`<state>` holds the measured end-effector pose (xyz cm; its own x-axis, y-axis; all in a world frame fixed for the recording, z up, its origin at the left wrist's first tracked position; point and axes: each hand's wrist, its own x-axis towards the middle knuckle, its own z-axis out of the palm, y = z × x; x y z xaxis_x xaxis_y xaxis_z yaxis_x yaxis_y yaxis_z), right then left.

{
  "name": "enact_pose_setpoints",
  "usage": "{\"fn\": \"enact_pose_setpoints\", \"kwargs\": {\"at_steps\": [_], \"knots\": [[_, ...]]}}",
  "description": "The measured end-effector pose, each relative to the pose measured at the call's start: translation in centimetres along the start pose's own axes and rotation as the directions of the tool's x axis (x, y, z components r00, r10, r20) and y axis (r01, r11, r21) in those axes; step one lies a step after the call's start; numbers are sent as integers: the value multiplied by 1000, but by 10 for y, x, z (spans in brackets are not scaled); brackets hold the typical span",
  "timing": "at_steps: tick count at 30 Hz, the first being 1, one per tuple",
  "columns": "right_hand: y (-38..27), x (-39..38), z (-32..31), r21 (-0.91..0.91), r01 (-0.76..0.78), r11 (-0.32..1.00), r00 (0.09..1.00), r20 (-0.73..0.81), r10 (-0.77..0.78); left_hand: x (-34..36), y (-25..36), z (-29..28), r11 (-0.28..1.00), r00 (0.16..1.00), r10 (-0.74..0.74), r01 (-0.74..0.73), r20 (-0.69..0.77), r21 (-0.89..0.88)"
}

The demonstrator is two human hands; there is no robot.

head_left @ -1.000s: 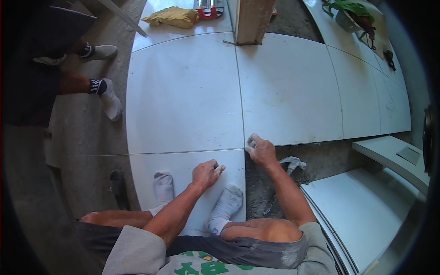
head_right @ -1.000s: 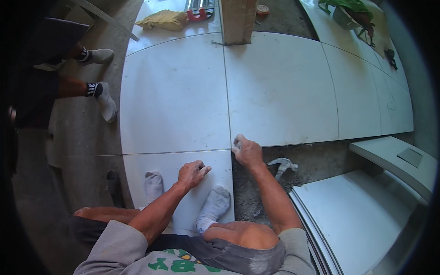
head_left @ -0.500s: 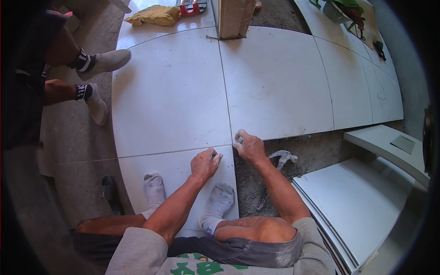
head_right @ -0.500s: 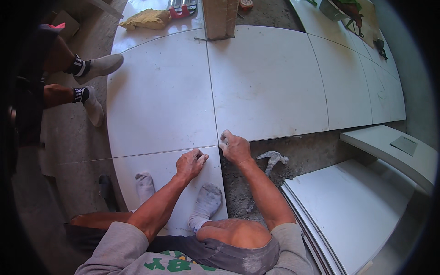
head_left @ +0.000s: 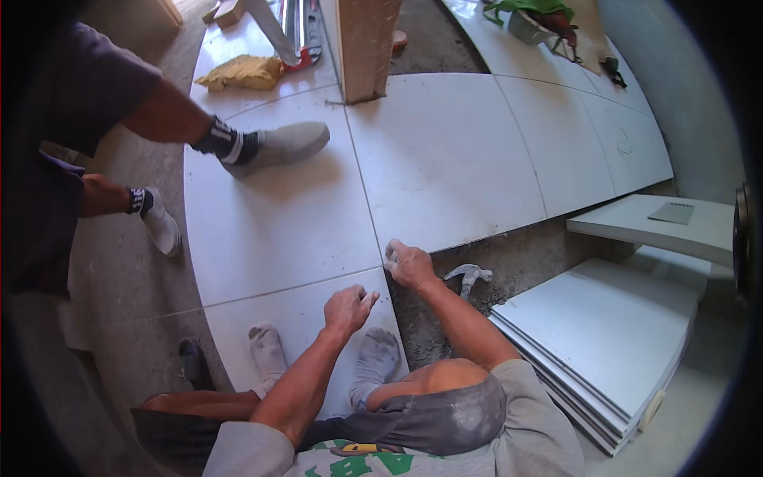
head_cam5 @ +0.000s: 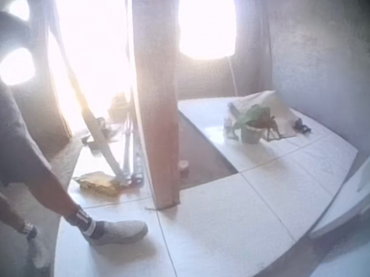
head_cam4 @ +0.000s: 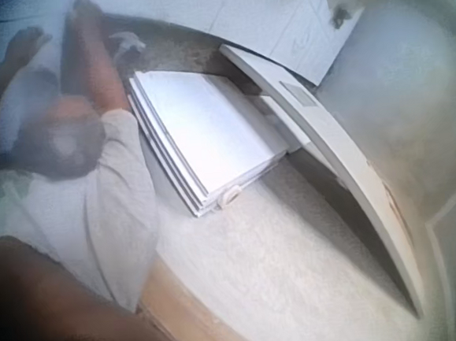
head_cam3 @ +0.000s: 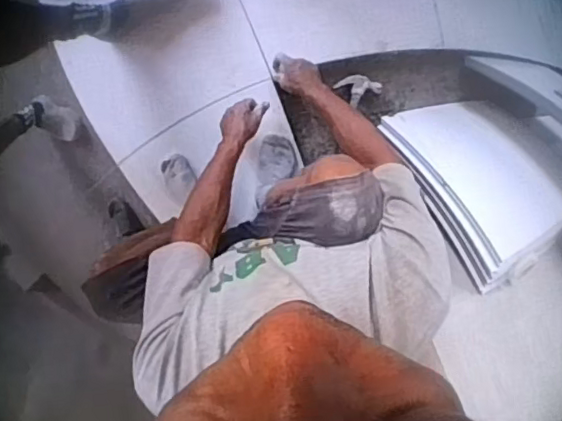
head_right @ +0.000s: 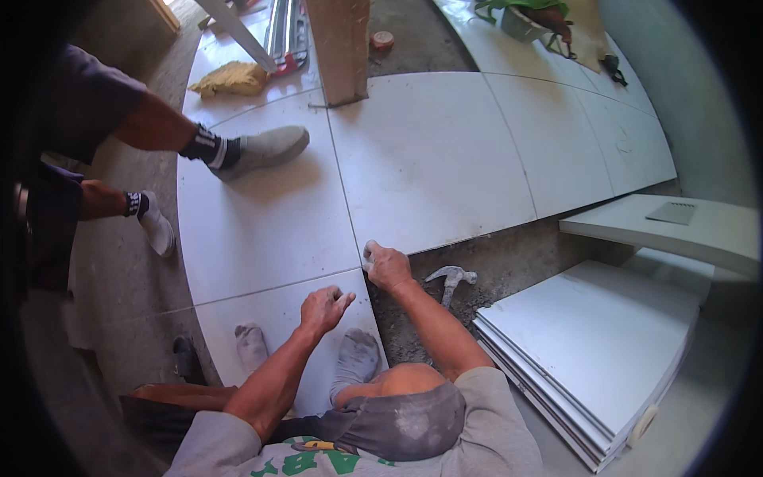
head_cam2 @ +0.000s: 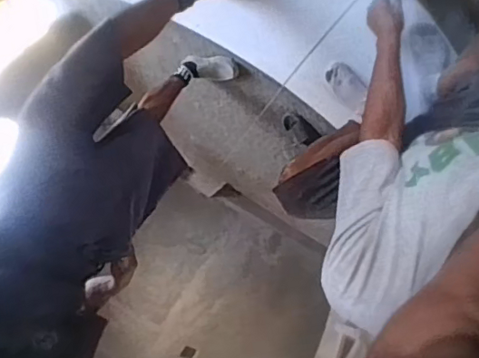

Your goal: The person aligns and sets floor tiles along a guide string by hand and using a hammer, then stands up.

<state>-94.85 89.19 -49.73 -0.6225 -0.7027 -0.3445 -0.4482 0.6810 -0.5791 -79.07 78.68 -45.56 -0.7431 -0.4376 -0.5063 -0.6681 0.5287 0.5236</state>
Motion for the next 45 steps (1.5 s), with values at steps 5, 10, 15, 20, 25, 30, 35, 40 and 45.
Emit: {"fn": "enact_pose_setpoints", "kwargs": {"at_steps": [5,10,15,20,25,30,35,40,45], "knots": [[-12,0,-3,-81,-92,992,996,15,93,-25,-31,12,991,992,-100,106,76,-80],[-14,2,9,-142,-144,979,990,-31,141,-26,-32,15,986,994,-83,92,68,-138],[-15,-2,6,-129,-150,980,989,-37,146,-26,-21,5,971,996,-53,67,66,-227],[-17,-7,6,-145,-157,977,988,-29,154,-33,-19,4,973,995,-83,94,59,-212],[-17,0,16,-201,-133,970,991,-17,132,-33,-33,9,980,999,-42,46,25,-192],[-12,-5,7,-219,-109,970,994,-50,100,-31,-28,11,985,1000,14,-9,27,-170],[-11,-6,12,-306,15,952,998,-47,-30,-40,-40,11,988,999,-29,34,40,-148],[-9,-16,18,-354,113,929,987,-65,-145,-44,-51,12,983,994,-92,99,51,-152],[-8,-16,17,-457,173,873,973,-58,-223,-44,-42,7,985,996,-76,81,38,-154]]}}
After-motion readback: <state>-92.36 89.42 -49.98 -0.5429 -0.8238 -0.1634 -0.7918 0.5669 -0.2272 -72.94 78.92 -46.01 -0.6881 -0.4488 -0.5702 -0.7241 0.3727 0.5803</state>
